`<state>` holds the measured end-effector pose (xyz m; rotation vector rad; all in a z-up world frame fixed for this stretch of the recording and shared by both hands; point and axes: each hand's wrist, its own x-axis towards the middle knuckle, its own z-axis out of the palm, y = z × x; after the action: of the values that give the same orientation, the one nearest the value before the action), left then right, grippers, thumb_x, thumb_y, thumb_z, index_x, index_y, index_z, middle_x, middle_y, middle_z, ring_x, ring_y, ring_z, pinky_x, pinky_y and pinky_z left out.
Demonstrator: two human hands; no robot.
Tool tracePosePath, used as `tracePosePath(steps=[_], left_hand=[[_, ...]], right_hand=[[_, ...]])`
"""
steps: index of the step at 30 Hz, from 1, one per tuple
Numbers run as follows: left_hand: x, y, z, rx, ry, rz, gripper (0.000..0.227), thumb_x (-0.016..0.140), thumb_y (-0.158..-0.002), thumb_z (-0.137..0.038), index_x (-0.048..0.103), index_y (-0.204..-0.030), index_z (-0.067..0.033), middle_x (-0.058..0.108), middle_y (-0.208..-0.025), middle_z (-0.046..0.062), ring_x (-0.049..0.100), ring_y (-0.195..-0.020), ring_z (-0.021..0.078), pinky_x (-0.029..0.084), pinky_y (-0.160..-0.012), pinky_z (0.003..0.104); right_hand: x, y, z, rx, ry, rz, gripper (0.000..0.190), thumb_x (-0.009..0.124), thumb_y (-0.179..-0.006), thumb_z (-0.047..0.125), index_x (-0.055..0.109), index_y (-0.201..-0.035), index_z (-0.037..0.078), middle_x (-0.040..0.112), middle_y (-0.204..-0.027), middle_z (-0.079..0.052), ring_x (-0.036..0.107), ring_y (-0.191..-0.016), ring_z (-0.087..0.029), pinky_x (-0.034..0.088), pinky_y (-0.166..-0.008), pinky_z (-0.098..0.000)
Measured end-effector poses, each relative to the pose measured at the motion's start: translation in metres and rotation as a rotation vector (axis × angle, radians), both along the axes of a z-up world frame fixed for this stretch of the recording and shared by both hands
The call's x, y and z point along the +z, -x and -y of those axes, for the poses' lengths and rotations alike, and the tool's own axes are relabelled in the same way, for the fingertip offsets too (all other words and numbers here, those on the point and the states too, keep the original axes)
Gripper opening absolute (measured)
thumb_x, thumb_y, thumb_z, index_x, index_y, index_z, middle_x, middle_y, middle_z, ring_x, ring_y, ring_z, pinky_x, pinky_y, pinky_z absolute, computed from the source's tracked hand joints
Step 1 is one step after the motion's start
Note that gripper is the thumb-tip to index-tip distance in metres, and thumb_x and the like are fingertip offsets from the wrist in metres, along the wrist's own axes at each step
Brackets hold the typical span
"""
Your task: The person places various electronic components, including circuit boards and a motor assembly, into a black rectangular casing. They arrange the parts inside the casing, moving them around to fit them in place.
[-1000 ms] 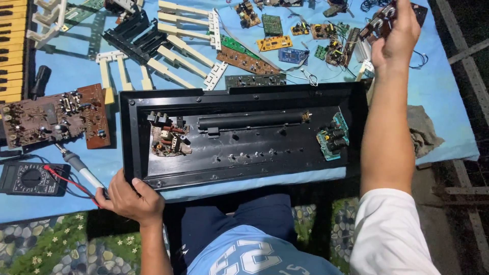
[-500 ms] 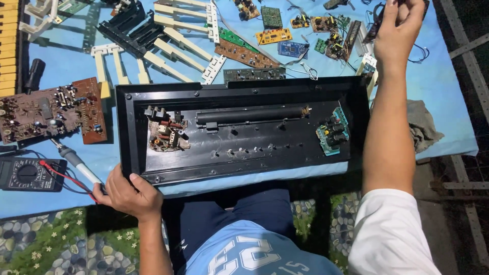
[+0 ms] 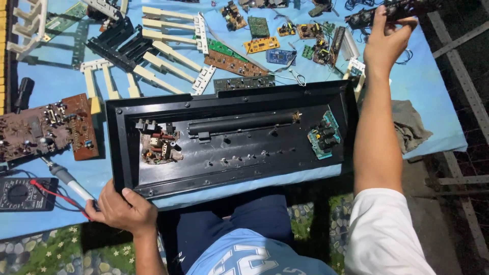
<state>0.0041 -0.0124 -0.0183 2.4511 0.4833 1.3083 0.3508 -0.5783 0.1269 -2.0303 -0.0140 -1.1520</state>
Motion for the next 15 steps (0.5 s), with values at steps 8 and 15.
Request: tracePosePath(steps=[8,15], left_hand=[[0.004,0.001,0.002,0.004,-0.001,-0.026,0.045,0.041,-0.115,-0.017,0.072,-0.117,0.0161,0.074,-0.107,0.028,0.068,-0.097,0.0447,0.031,-0.115,0.055],[0.003,0.001,0.002,0.005,-0.005,-0.032,0.048,0.039,-0.117,-0.019,0.071,-0.118,0.0163,0.074,-0.108,0.028,0.068,-0.097,0.0449,0.031,-0.116,0.056]], right_hand=[[0.003,-0.005,0.008,0.141,-0.412,-0.364,0.059,0.059,-0.096,0.062,0.049,-0.123,0.011,0.062,-0.130,-0.008,0.081,-0.110,-0.017,0.061,-0.073,-0.0386],[0.036,0.022,-0.031,0.278,-0.921,-0.388,0.044,0.071,-0.079,0.051,0.073,-0.089,0.008,0.076,-0.101,-0.004,0.077,-0.124,-0.025,0.050,-0.117,-0.0592]])
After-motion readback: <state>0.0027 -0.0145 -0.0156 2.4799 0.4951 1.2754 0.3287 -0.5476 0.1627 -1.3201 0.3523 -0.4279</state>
